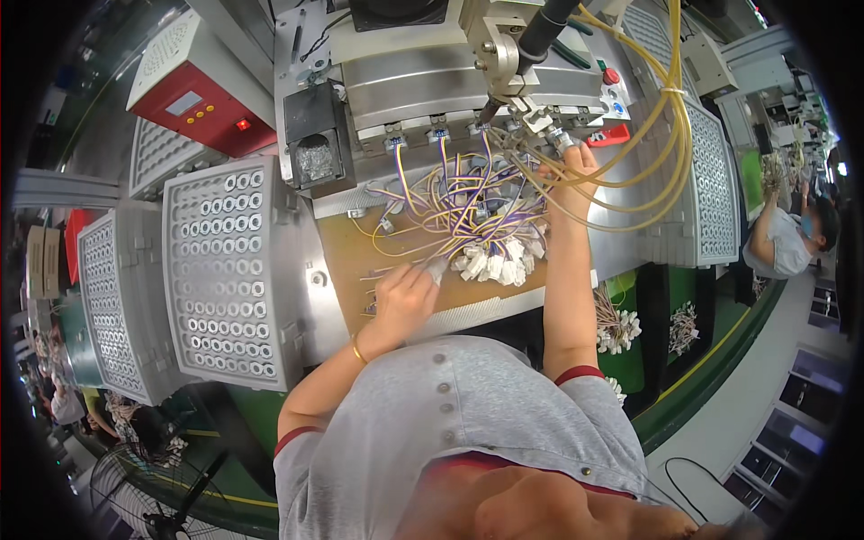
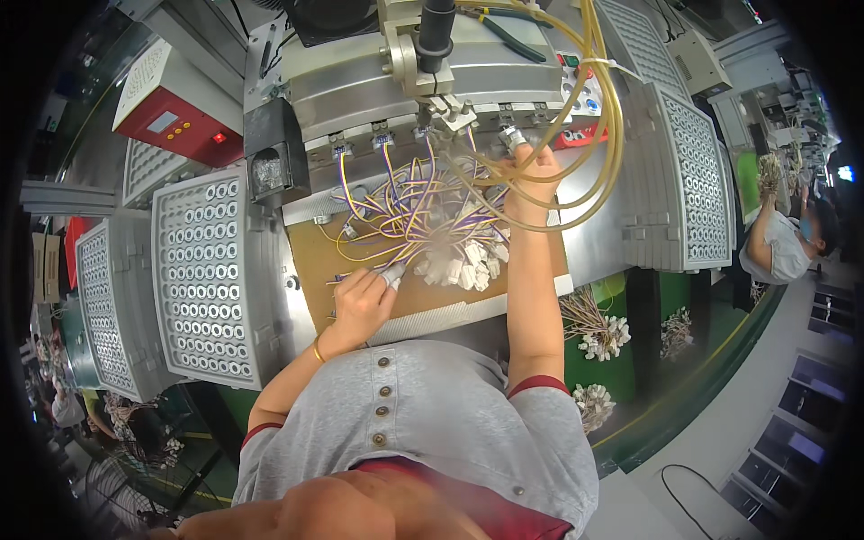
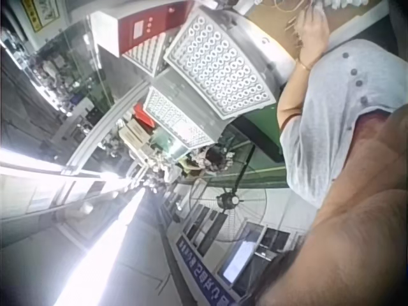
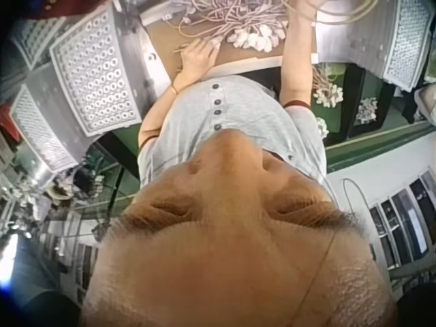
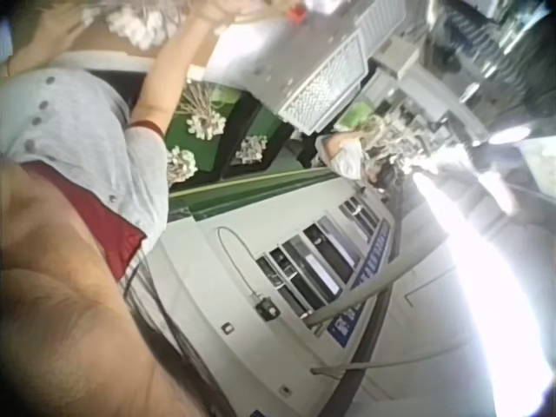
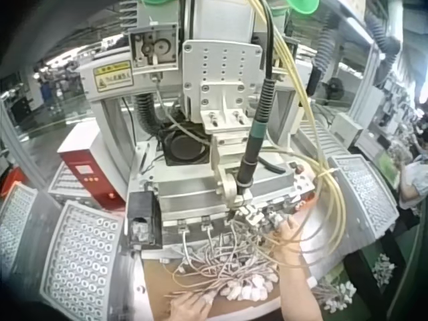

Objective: The person assembles wire harnesses by attaching metal components to wire ends by hand and soldering them with a soldering machine, retrieving components from trays.

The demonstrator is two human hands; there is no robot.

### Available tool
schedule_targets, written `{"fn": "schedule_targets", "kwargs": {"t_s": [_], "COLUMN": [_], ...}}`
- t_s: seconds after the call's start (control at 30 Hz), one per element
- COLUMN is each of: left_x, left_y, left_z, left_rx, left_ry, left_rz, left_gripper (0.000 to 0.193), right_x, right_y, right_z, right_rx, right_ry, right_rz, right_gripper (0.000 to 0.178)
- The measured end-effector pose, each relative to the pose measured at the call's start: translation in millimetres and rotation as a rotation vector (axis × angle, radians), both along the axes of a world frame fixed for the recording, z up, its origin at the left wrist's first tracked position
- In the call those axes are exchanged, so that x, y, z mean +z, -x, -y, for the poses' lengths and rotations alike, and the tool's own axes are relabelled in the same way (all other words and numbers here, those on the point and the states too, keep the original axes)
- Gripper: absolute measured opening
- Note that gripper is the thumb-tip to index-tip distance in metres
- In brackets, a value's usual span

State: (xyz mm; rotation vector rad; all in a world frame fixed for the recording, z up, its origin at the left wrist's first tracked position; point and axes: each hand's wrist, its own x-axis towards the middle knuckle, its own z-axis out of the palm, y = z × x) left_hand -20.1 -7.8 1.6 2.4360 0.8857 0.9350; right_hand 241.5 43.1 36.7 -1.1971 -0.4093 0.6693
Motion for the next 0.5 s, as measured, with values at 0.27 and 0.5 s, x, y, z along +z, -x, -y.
{"fn": "schedule_targets", "kwargs": {"t_s": [0.27, 0.5], "left_x": [58.0, 99.5], "left_y": [-12.5, -48.4], "left_z": [-22.8, -59.9], "left_rx": [-0.016, 0.321], "left_ry": [0.081, -0.037], "left_rz": [0.133, 0.109], "left_gripper": [0.019, 0.019], "right_x": [5.9, 0.5], "right_y": [-23.4, -122.4], "right_z": [-8.7, 25.2], "right_rx": [0.12, 0.003], "right_ry": [0.071, 0.249], "right_rz": [-0.049, 0.702], "right_gripper": [0.017, 0.021]}}
